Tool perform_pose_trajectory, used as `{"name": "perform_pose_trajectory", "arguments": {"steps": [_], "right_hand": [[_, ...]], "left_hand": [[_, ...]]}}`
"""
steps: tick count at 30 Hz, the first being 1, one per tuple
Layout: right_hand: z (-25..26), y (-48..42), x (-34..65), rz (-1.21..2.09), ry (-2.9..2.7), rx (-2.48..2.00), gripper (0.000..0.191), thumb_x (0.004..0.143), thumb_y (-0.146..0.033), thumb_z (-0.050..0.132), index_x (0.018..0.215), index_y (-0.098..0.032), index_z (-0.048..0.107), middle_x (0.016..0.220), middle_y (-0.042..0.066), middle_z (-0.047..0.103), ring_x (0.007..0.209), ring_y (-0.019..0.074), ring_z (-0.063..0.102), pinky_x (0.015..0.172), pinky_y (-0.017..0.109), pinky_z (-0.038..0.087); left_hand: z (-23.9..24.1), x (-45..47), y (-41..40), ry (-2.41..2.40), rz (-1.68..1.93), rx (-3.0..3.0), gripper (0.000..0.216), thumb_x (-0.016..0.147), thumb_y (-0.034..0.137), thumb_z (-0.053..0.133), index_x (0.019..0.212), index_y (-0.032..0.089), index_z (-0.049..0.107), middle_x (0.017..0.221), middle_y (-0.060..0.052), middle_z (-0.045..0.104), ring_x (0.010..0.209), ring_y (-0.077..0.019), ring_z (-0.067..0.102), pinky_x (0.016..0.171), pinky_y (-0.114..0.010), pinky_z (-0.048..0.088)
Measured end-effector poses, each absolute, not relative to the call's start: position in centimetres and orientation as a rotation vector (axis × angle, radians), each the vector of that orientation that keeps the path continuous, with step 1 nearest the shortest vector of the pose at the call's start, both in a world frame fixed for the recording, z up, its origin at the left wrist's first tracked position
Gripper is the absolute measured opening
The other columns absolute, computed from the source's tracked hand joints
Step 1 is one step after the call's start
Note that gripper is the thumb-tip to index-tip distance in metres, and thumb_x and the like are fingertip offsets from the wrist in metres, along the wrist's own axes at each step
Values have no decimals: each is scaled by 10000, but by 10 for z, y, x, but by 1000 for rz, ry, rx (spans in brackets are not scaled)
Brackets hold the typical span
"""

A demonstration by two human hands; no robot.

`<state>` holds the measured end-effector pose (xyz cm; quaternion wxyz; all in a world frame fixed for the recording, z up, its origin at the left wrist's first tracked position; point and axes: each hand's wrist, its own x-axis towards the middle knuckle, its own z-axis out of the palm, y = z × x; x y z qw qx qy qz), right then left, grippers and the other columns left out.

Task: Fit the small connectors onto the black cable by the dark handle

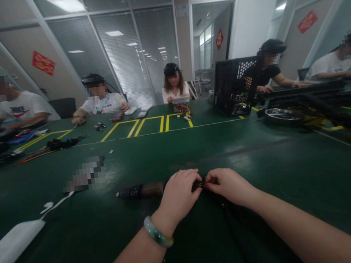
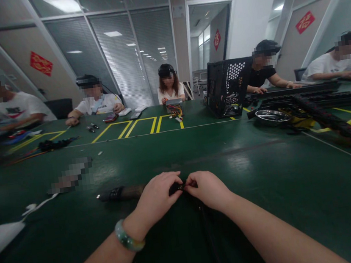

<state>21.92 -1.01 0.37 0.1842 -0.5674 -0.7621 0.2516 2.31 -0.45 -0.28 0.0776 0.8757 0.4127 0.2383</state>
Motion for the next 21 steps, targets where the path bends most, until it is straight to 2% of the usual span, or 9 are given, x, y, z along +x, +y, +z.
{"name": "perform_pose_trajectory", "arguments": {"steps": [4, 7, 12, 15, 18, 21], "right_hand": [[3, -10, 219, 701, -2152, -1577, 148, 844, -309, 578, 846, -230, 703, 807, -6, 709, 709, 152, 630, 608, 232, 409], [2, -10, 219, 691, -2160, -1589, 153, 846, -310, 578, 851, -223, 703, 813, 4, 710, 721, 158, 632, 610, 233, 411], [4, -10, 218, 695, -2171, -1601, 153, 845, -303, 576, 862, -222, 704, 821, 1, 712, 722, 155, 634, 606, 230, 407], [3, -9, 218, 674, -2182, -1594, 146, 841, -303, 581, 851, -227, 706, 788, -9, 708, 691, 147, 626, 591, 230, 396], [2, -9, 219, 674, -2178, -1596, 146, 841, -303, 581, 848, -225, 704, 786, -8, 708, 684, 146, 622, 583, 227, 393], [2, -9, 218, 683, -2174, -1604, 146, 842, -299, 581, 846, -221, 704, 795, -3, 710, 694, 148, 624, 589, 228, 395]], "left_hand": [[-3, 23, -5, 1227, 689, 2631, 95, 838, 193, 607, 925, 229, 611, 1208, -21, 600, 1125, -216, 538, 983, -418, 404], [-3, 23, -5, 1200, 695, 2645, 148, 842, 160, 591, 956, 251, 615, 1211, 0, 597, 1137, -200, 532, 1016, -413, 373], [-2, 23, -5, 1241, 693, 2621, 151, 826, 232, 637, 972, 236, 597, 1219, -21, 592, 1150, -222, 524, 1033, -445, 358], [-2, 23, -4, 1225, 682, 2631, 104, 836, 190, 609, 927, 239, 601, 1217, -13, 595, 1152, -211, 523, 1043, -445, 346], [-1, 24, -4, 1183, 679, 2661, 163, 835, 134, 583, 942, 255, 603, 1224, 8, 592, 1171, -189, 511, 1073, -442, 310], [0, 23, -5, 1194, 688, 2658, 165, 828, 164, 608, 967, 251, 594, 1218, 1, 595, 1184, -187, 504, 1090, -445, 288]]}}
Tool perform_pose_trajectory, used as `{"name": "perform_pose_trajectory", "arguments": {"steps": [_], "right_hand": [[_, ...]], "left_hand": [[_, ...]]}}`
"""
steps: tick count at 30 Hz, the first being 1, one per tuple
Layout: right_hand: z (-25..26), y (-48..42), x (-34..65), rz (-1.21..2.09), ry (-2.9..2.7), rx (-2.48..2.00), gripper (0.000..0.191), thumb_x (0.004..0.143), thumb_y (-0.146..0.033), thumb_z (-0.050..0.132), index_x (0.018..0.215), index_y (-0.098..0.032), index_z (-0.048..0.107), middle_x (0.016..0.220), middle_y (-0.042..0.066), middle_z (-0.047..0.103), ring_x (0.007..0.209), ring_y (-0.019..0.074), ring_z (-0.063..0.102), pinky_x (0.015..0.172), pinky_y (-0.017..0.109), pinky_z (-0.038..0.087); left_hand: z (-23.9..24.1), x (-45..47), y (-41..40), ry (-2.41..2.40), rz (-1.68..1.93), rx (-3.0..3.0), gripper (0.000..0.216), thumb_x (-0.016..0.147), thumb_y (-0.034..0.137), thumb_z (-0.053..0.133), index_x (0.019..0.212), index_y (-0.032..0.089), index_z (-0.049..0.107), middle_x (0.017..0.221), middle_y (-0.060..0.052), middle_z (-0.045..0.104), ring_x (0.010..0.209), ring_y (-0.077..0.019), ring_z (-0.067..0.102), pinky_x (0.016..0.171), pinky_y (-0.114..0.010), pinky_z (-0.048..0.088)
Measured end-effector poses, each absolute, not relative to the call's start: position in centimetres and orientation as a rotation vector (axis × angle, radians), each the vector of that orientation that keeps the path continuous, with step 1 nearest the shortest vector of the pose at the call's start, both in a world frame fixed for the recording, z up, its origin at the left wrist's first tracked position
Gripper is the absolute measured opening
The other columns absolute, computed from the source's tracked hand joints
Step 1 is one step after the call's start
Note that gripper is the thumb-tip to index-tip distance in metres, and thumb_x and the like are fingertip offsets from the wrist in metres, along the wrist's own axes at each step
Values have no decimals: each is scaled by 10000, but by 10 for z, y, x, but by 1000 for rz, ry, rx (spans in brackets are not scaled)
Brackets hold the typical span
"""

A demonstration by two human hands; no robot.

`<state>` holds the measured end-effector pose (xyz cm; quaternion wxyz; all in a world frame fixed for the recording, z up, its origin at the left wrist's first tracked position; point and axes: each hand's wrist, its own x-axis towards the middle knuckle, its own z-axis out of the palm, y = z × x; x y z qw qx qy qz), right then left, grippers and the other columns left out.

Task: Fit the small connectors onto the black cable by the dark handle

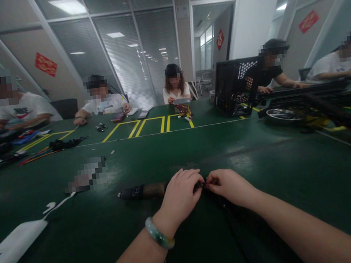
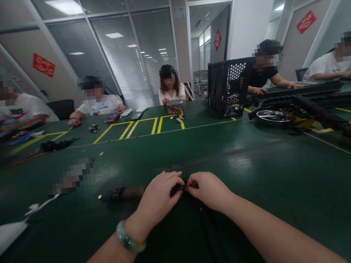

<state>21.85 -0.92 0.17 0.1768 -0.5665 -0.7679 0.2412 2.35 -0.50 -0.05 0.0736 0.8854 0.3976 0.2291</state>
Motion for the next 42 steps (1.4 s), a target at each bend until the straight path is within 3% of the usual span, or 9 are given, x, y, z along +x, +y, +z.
{"name": "perform_pose_trajectory", "arguments": {"steps": [4, 10, 16, 23, 29, 42], "right_hand": [[4, -10, 218, 704, -2164, -1614, 142, 839, -298, 586, 848, -223, 707, 800, -3, 712, 698, 148, 629, 588, 226, 397], [3, -10, 218, 708, -2166, -1596, 141, 840, -300, 585, 842, -223, 703, 793, -3, 710, 696, 148, 629, 589, 225, 404], [0, -9, 219, 723, -2152, -1590, 139, 837, -298, 583, 855, -227, 701, 811, -3, 712, 708, 152, 630, 593, 224, 407], [-3, -8, 219, 707, -2163, -1563, 138, 833, -297, 586, 839, -227, 704, 791, -2, 711, 693, 154, 625, 583, 221, 404], [-3, -7, 219, 747, -2146, -1588, 127, 826, -278, 594, 861, -220, 702, 817, 2, 714, 711, 155, 634, 598, 221, 415], [-4, -8, 221, 748, -2146, -1571, 146, 839, -305, 578, 863, -227, 699, 813, -5, 711, 705, 148, 630, 602, 228, 412]], "left_hand": [[-2, 23, -5, 1242, 696, 2645, 111, 828, 228, 630, 934, 235, 595, 1196, -18, 607, 1182, -208, 507, 1101, -474, 264], [-3, 24, -4, 1196, 668, 2668, 179, 830, 133, 581, 955, 259, 594, 1221, 10, 591, 1190, -189, 501, 1101, -460, 267], [-4, 23, -5, 1258, 691, 2629, 158, 815, 240, 646, 959, 233, 580, 1196, -31, 604, 1171, -224, 515, 1085, -483, 291], [0, 24, -5, 1189, 658, 2684, 158, 821, 125, 585, 914, 251, 595, 1213, 4, 597, 1184, -196, 507, 1092, -459, 281], [-1, 25, -6, 1244, 716, 2652, 155, 800, 192, 626, 940, 224, 566, 1179, -36, 612, 1149, -220, 532, 1091, -491, 276], [-2, 23, -5, 1246, 707, 2652, 110, 832, 200, 617, 933, 238, 600, 1178, -15, 615, 1170, -207, 515, 1108, -486, 243]]}}
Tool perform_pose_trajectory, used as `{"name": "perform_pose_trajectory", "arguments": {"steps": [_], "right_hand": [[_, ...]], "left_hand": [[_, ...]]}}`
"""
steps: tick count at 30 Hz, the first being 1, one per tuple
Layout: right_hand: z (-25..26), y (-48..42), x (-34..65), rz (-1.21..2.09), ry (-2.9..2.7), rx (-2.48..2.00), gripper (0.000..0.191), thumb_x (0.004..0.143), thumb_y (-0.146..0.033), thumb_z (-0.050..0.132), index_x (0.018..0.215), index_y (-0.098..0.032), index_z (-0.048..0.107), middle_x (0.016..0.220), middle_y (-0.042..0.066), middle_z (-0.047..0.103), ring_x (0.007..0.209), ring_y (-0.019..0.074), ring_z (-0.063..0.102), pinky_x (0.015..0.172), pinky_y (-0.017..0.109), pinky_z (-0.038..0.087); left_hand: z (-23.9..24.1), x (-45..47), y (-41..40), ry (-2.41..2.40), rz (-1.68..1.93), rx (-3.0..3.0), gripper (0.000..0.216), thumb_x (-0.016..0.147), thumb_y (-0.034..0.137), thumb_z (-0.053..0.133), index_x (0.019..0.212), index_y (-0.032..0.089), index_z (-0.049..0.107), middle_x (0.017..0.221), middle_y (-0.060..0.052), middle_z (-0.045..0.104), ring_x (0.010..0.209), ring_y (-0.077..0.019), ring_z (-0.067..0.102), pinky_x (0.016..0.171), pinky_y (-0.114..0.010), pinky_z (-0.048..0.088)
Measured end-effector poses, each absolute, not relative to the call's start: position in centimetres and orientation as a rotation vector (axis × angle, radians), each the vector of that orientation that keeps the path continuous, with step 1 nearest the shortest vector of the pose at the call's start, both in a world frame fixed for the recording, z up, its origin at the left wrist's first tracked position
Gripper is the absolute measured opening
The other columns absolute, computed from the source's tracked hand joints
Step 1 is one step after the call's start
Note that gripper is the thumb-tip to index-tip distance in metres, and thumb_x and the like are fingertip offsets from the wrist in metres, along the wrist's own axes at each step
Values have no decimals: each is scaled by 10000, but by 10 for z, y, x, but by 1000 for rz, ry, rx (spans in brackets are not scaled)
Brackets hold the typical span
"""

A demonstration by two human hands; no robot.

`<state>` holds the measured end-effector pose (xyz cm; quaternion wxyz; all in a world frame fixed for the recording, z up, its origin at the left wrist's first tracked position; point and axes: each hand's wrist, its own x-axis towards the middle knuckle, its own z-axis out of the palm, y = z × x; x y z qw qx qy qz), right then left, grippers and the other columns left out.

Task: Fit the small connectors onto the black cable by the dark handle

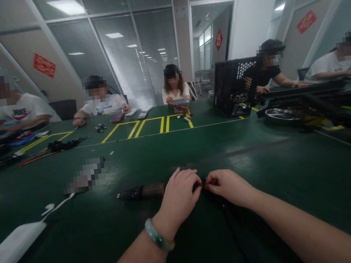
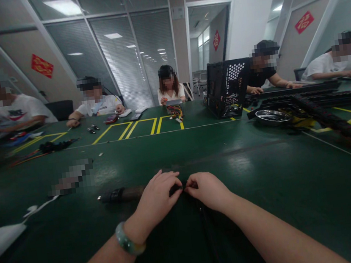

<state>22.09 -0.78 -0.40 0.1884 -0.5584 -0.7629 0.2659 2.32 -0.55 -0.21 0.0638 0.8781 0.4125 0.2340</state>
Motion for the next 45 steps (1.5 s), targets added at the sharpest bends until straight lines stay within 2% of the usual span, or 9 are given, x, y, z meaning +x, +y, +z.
{"name": "perform_pose_trajectory", "arguments": {"steps": [4, 9, 16, 20, 27, 34, 37, 45], "right_hand": [[-6, -7, 222, 744, -2148, -1550, 143, 838, -312, 581, 851, -229, 697, 804, -7, 709, 701, 151, 629, 593, 227, 409], [-5, -7, 220, 722, -2172, -1566, 140, 835, -312, 588, 857, -233, 701, 790, -8, 708, 682, 149, 623, 586, 226, 400], [-4, -7, 221, 703, -2166, -1569, 141, 838, -315, 587, 849, -236, 702, 781, -18, 712, 683, 143, 629, 585, 225, 391], [-2, -8, 221, 716, -2156, -1590, 145, 834, -318, 590, 847, -230, 705, 784, -11, 712, 684, 148, 629, 582, 228, 392], [0, -9, 221, 768, -2115, -1593, 167, 840, -337, 581, 856, -223, 703, 790, -4, 712, 686, 153, 633, 580, 232, 401], [2, -9, 220, 765, -2113, -1596, 160, 839, -327, 581, 863, -226, 703, 805, -4, 716, 698, 151, 632, 587, 226, 405], [2, -9, 219, 758, -2112, -1604, 158, 838, -324, 584, 871, -231, 707, 801, -6, 716, 690, 149, 632, 576, 224, 400], [0, -9, 220, 764, -2111, -1576, 153, 835, -314, 588, 854, -230, 715, 794, -8, 720, 696, 143, 638, 588, 222, 403]], "left_hand": [[2, 23, -7, 1250, 702, 2667, 76, 830, 196, 616, 896, 228, 594, 1172, -27, 619, 1173, -219, 512, 1111, -499, 227], [3, 23, -7, 1164, 653, 2706, 175, 840, 164, 594, 983, 265, 593, 1240, 7, 581, 1184, -183, 500, 1119, -470, 220], [-2, 23, -6, 1199, 655, 2708, 119, 842, 213, 608, 955, 251, 613, 1225, -7, 590, 1179, -203, 504, 1123, -495, 188], [-1, 23, -6, 1214, 640, 2685, 135, 859, 187, 569, 969, 257, 605, 1181, 9, 610, 1148, -194, 527, 1103, -477, 244], [-4, 23, -4, 1271, 630, 2631, 108, 857, 203, 580, 956, 245, 586, 1038, 10, 648, 983, -193, 598, 1020, -434, 365], [0, 23, -5, 1246, 630, 2630, 113, 874, 226, 573, 984, 245, 589, 1011, 2, 645, 932, -195, 593, 893, -383, 437], [2, 23, -5, 1221, 611, 2630, 110, 885, 221, 564, 987, 248, 595, 992, 8, 645, 911, -187, 594, 844, -351, 448], [-2, 23, -3, 1213, 611, 2641, 92, 866, 259, 613, 954, 232, 609, 1007, -5, 646, 941, -205, 591, 881, -373, 439]]}}
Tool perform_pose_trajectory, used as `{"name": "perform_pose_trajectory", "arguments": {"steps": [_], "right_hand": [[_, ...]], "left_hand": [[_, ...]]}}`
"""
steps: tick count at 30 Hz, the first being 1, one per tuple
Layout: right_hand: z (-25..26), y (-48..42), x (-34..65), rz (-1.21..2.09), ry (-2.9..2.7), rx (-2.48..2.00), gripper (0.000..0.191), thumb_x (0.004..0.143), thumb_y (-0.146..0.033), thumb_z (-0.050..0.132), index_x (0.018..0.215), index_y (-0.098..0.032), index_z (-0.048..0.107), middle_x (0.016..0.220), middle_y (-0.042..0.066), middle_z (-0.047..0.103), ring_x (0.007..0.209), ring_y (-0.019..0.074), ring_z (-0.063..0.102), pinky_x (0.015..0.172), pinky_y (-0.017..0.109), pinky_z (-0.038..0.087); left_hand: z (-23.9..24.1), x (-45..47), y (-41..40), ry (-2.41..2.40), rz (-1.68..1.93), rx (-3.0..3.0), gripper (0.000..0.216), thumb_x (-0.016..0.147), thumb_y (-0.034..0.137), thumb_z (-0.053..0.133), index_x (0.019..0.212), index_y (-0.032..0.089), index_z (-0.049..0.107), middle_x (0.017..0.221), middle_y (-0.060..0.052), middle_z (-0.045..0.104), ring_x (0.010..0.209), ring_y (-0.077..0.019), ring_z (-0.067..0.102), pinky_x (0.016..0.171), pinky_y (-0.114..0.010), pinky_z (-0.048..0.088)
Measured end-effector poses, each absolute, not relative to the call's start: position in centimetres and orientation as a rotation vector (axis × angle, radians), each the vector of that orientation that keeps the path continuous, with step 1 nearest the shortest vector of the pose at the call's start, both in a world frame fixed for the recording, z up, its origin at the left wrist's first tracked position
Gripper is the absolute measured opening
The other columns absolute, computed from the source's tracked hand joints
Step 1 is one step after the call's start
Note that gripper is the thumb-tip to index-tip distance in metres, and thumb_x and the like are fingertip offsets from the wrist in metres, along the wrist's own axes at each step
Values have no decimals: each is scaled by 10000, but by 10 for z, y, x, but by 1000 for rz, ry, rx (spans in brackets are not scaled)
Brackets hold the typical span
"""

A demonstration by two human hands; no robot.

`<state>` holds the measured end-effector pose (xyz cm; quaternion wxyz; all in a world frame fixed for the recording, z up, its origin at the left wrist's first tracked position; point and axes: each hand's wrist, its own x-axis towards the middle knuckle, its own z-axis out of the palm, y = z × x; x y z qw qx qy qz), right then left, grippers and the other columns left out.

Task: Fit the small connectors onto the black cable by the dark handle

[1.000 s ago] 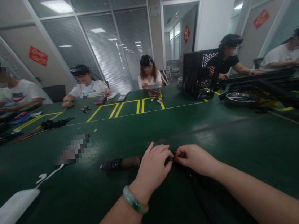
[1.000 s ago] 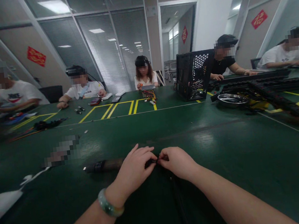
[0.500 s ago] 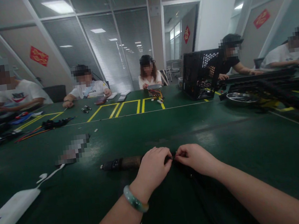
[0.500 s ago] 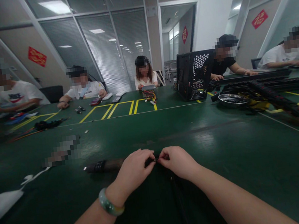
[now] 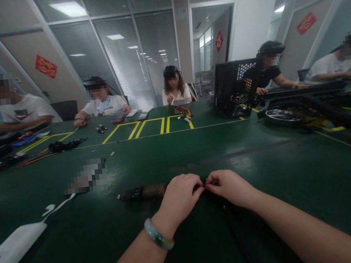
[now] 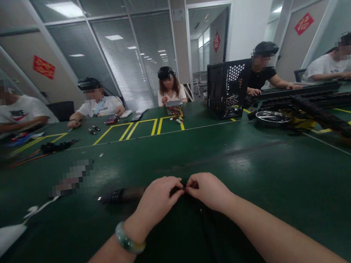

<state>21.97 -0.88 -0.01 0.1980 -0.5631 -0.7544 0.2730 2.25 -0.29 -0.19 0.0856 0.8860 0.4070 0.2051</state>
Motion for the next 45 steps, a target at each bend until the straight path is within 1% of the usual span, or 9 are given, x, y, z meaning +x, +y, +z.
{"name": "perform_pose_trajectory", "arguments": {"steps": [3, 6, 14, 20, 26, 36, 42, 45], "right_hand": [[-1, -8, 220, 774, -2103, -1579, 148, 833, -321, 593, 853, -233, 710, 789, -12, 719, 686, 142, 636, 574, 218, 399], [-3, -8, 220, 767, -2108, -1578, 152, 835, -326, 589, 856, -234, 708, 791, -10, 718, 685, 144, 635, 568, 216, 396], [-3, -8, 221, 752, -2120, -1582, 161, 846, -320, 577, 864, -230, 710, 804, -4, 717, 694, 148, 635, 588, 223, 407], [-1, -9, 220, 765, -2119, -1596, 167, 847, -332, 580, 853, -222, 705, 793, 1, 715, 685, 154, 634, 573, 225, 402], [-5, -8, 222, 765, -2113, -1584, 166, 838, -334, 585, 864, -229, 712, 784, -5, 714, 684, 150, 631, 578, 222, 397], [1, -10, 220, 842, -2099, -1614, 166, 816, -342, 617, 890, -231, 716, 812, -5, 722, 711, 153, 646, 587, 222, 412], [3, -11, 219, 808, -2109, -1607, 143, 806, -303, 622, 886, -227, 713, 814, -2, 717, 708, 147, 645, 597, 220, 423], [1, -10, 219, 795, -2102, -1606, 129, 807, -284, 616, 874, -220, 707, 806, 0, 716, 709, 149, 647, 603, 222, 429]], "left_hand": [[-2, 22, -3, 1191, 633, 2637, 159, 851, 211, 616, 1003, 254, 594, 1015, 13, 643, 943, -199, 586, 879, -371, 441], [-2, 22, -3, 1184, 630, 2638, 151, 850, 170, 587, 976, 251, 594, 1017, 11, 642, 948, -199, 585, 881, -372, 441], [-1, 22, -5, 1217, 612, 2629, 96, 880, 217, 551, 959, 233, 604, 1014, -4, 643, 950, -199, 592, 890, -377, 442], [1, 22, -5, 1217, 576, 2653, 218, 861, 191, 577, 1066, 266, 574, 1040, 10, 636, 969, -195, 584, 886, -365, 437], [-2, 24, -3, 1202, 554, 2670, 136, 859, 160, 564, 961, 245, 596, 1011, 7, 642, 957, -195, 583, 883, -358, 429], [-5, 23, -2, 1221, 582, 2648, 117, 865, 181, 554, 961, 228, 602, 1011, -11, 643, 938, -203, 587, 876, -376, 439], [-3, 23, -4, 1242, 588, 2641, 103, 866, 195, 563, 953, 240, 593, 990, 6, 639, 937, -200, 584, 865, -375, 438], [-2, 24, -4, 1251, 574, 2645, 122, 871, 202, 560, 983, 242, 586, 981, 2, 634, 919, -196, 587, 844, -359, 440]]}}
